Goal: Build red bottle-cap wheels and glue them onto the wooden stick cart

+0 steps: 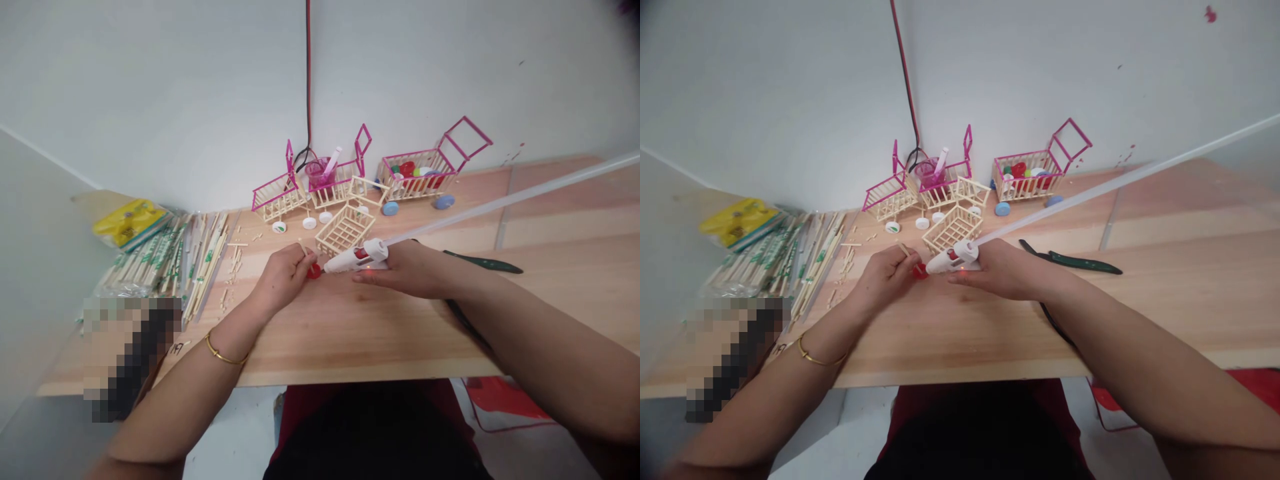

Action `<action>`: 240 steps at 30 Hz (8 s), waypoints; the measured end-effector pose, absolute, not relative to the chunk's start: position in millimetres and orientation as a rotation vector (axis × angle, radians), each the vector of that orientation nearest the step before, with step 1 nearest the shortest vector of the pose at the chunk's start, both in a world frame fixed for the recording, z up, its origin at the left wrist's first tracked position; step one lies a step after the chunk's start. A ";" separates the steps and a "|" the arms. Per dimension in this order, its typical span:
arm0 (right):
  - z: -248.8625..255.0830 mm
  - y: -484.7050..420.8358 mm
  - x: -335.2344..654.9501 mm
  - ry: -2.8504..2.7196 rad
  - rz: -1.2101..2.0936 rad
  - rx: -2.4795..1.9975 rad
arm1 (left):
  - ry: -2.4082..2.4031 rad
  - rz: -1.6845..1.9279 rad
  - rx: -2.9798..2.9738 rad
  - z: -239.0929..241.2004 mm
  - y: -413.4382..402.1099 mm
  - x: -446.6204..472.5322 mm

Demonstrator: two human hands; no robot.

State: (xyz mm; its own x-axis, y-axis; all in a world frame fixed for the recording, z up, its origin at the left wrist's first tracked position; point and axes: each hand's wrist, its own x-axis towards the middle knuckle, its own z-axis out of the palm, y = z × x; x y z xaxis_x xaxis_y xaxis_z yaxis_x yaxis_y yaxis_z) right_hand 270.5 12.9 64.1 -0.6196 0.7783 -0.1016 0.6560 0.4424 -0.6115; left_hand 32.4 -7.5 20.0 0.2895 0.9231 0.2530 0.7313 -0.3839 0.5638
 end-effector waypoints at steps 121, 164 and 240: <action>48.1 9.8 262.8 -2.399 0.960 -1.339 | 1.274 0.901 2.077 33.8 -10.4 23.1; 46.1 10.6 249.4 -2.413 0.886 -1.210 | 1.217 0.909 2.090 33.9 -8.9 19.2; 52.5 3.0 257.0 -2.515 0.829 -1.218 | 1.450 0.593 2.142 8.4 -7.6 20.6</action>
State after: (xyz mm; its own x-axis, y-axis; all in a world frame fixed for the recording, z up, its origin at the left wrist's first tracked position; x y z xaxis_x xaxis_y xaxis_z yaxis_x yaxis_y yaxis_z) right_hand 257.0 3.0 52.5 -0.6295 0.7759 -0.0403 0.6479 0.4956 -0.5784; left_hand 20.6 -7.6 8.4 0.3432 0.9355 0.0837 0.7258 -0.3207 0.6085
